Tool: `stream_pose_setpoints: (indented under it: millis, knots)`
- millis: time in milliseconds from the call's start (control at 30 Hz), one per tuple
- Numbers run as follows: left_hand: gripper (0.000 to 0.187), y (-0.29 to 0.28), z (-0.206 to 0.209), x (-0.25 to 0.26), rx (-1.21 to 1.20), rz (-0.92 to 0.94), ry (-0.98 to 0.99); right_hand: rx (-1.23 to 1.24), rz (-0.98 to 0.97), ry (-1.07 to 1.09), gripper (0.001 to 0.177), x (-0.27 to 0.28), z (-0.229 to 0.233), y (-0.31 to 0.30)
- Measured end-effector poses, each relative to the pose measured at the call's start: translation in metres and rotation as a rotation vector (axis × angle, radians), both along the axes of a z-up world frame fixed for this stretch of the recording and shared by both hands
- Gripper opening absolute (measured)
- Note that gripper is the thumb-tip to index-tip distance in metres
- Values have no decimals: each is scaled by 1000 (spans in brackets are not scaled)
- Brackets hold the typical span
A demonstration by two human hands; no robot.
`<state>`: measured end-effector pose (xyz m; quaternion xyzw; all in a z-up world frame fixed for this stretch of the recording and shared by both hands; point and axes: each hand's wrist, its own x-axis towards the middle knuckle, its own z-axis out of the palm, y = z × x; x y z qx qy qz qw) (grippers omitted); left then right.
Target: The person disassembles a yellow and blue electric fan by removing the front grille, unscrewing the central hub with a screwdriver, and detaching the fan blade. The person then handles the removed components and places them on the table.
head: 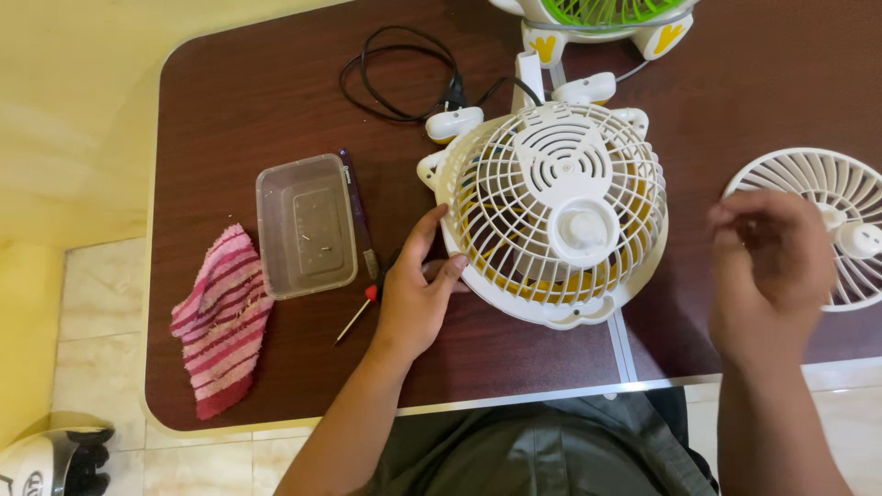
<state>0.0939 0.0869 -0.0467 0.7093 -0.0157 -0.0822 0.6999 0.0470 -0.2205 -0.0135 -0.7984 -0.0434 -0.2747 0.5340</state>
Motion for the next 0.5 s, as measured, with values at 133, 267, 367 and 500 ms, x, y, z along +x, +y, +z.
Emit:
stream_pose_setpoints:
  millis: [133, 267, 367, 500]
  knots:
    - [62, -2, 8, -2, 142, 59, 37, 260, 343, -81, 23, -31, 28, 24]
    - [62, -3, 12, -1, 168, 64, 31, 224, 669, -44, 20, -44, 50, 59]
    - [59, -5, 14, -4, 179, 85, 6, 210, 834, -26, 19, -44, 60, 78]
    - [59, -5, 17, -8, 213, 69, -76, 205, 999, -7, 17, -39, 66, 97]
